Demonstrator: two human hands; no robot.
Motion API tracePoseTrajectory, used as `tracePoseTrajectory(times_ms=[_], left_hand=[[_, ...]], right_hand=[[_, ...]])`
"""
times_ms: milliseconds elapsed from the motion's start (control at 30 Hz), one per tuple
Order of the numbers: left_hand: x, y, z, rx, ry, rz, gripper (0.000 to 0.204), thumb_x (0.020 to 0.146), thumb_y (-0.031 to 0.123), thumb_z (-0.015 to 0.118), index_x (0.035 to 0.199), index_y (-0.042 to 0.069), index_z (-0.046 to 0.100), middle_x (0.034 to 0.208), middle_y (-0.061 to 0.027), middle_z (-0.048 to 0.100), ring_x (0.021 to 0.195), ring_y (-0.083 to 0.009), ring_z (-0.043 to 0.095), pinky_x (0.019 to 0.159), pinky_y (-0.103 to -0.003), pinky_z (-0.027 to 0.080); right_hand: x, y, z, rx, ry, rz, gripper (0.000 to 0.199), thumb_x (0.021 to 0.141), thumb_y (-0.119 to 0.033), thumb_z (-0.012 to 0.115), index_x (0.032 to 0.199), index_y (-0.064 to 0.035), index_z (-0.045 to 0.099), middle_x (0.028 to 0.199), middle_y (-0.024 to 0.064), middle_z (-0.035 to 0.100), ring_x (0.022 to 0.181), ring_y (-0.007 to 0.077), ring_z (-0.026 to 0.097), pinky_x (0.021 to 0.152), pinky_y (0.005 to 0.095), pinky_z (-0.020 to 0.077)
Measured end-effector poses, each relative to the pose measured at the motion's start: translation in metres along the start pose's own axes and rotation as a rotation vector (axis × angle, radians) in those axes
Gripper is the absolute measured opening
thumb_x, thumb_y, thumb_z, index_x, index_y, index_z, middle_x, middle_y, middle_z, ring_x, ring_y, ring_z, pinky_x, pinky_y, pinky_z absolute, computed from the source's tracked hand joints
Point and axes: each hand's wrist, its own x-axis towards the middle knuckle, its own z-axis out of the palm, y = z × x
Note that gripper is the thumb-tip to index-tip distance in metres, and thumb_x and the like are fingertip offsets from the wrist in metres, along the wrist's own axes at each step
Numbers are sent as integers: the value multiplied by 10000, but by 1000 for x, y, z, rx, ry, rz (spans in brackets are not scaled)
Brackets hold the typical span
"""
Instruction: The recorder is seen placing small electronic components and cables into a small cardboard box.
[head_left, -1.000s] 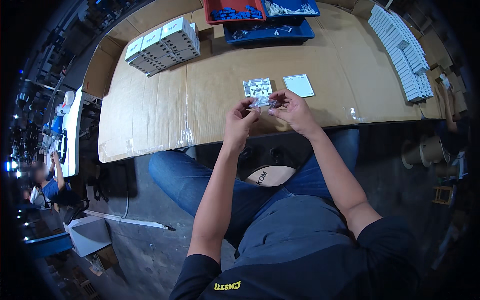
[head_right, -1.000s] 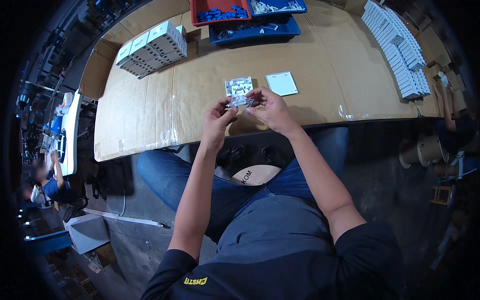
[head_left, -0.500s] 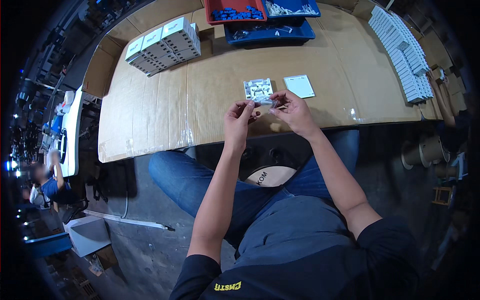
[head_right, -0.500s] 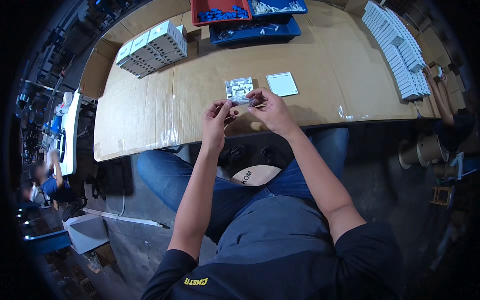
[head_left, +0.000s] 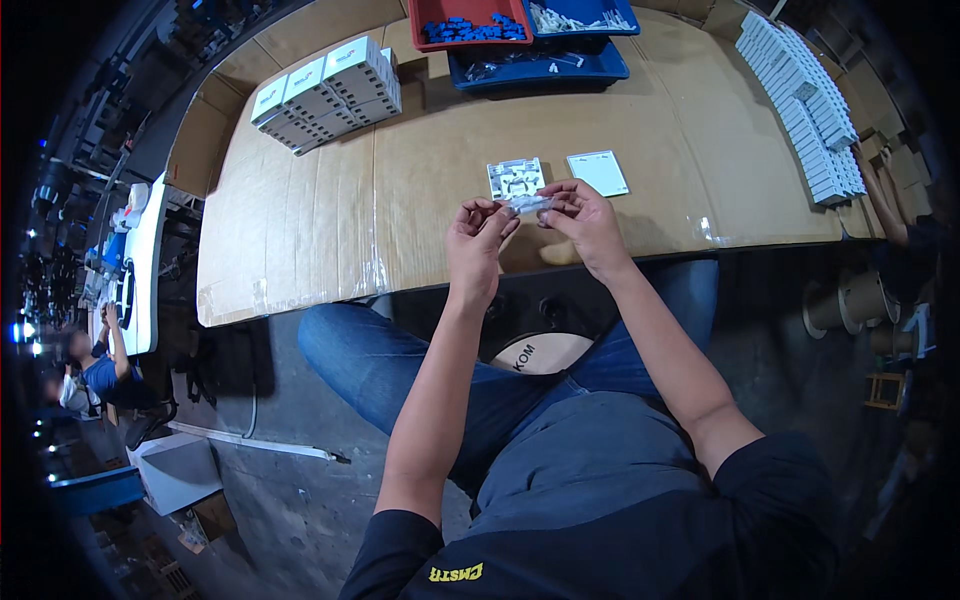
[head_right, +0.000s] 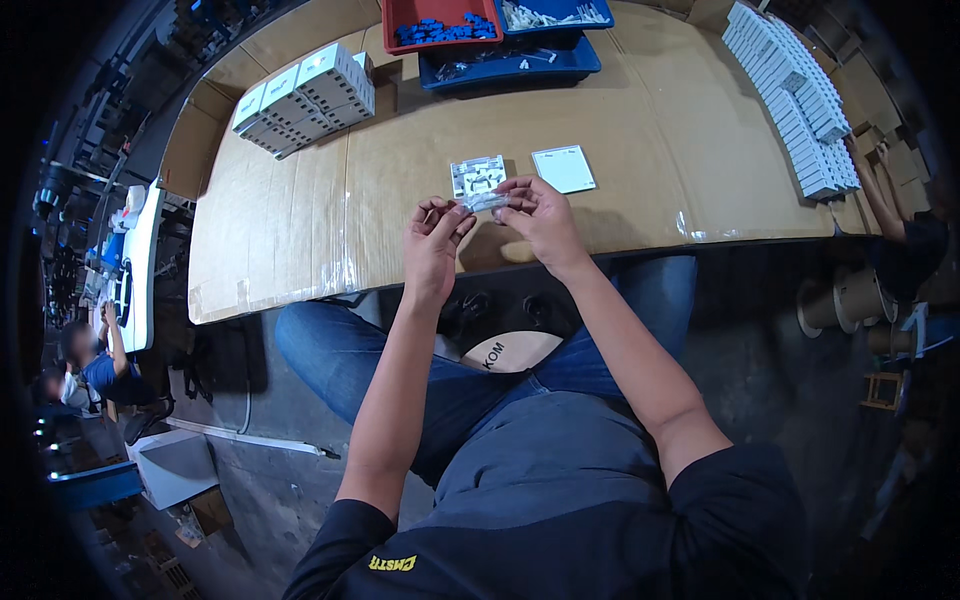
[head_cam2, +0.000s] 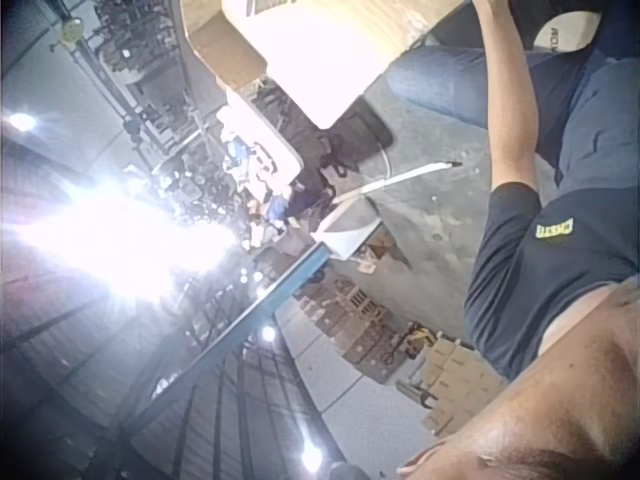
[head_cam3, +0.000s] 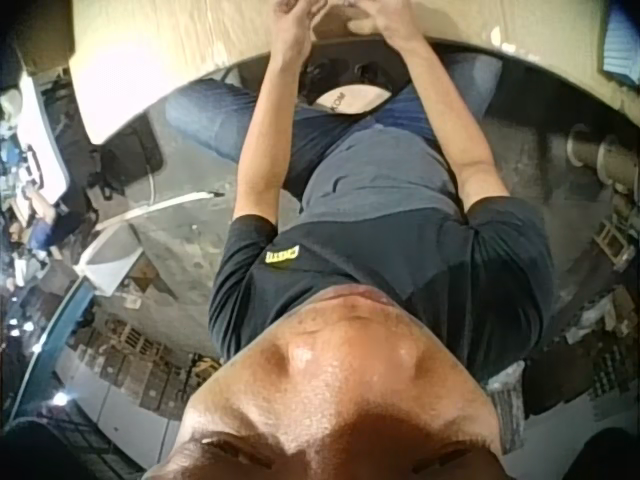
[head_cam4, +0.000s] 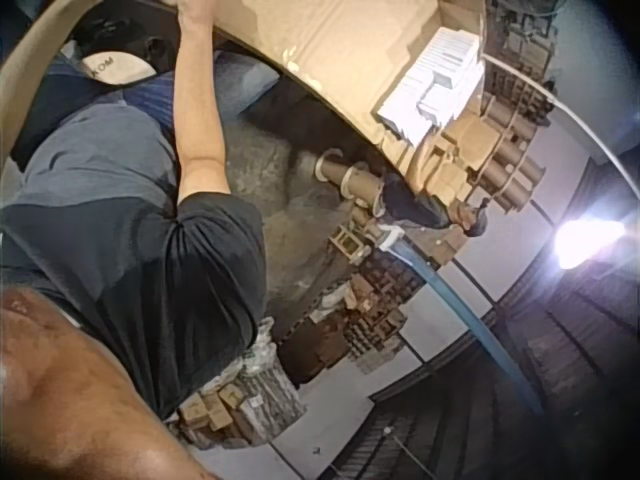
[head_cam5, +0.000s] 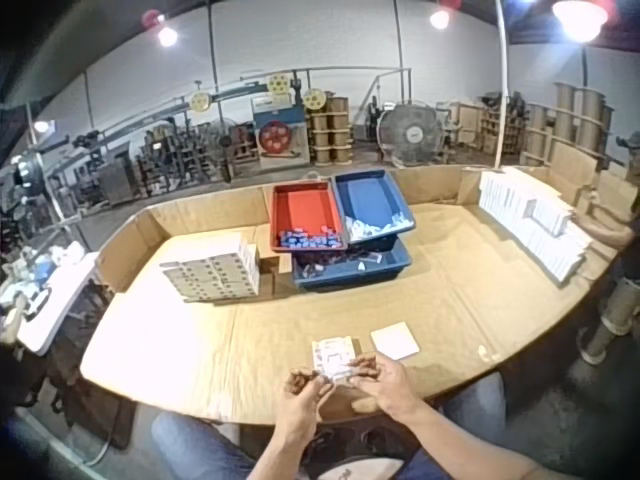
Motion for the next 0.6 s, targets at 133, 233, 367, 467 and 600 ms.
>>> tracePoseTrajectory(times_ms=[133,233,367,467,600], left_hand=[[4,4,-10,56,-78,-66,288,976,6,656,1243,-12,551,1133,-104,639,1002,-173,669,906,-318,566],[4,10,-9,150,-173,-179,356,963,4,674,1288,-20,533,1160,-108,637,1006,-166,667,903,-304,558],[3,10,-9,316,-218,-217,402,968,37,696,1327,-8,521,1123,-112,674,974,-139,666,867,-273,545],[4,8,-10,377,-182,-151,403,975,49,698,1336,0,526,1047,-107,705,940,-134,672,855,-270,547],[1,10,-3,496,-166,-29,402,981,42,690,1355,3,547,970,-83,717,893,-123,669,842,-269,543]], right_hand=[[0,-2,-1,-6,-18,-6,341,887,87,713,1203,3,614,1118,69,665,1016,104,641,900,264,572],[-1,-4,-4,-30,-49,2,352,892,85,709,1221,5,611,1123,75,668,995,109,644,874,267,577],[0,-13,-4,-37,-74,39,353,906,82,695,1239,7,607,1078,79,674,984,113,640,856,267,579],[1,-12,-6,17,-71,31,365,913,77,689,1259,0,601,1024,67,679,988,113,635,852,269,581],[2,-3,-11,-39,-73,-57,341,918,75,687,1246,-1,629,1021,52,676,968,101,626,863,253,566]])
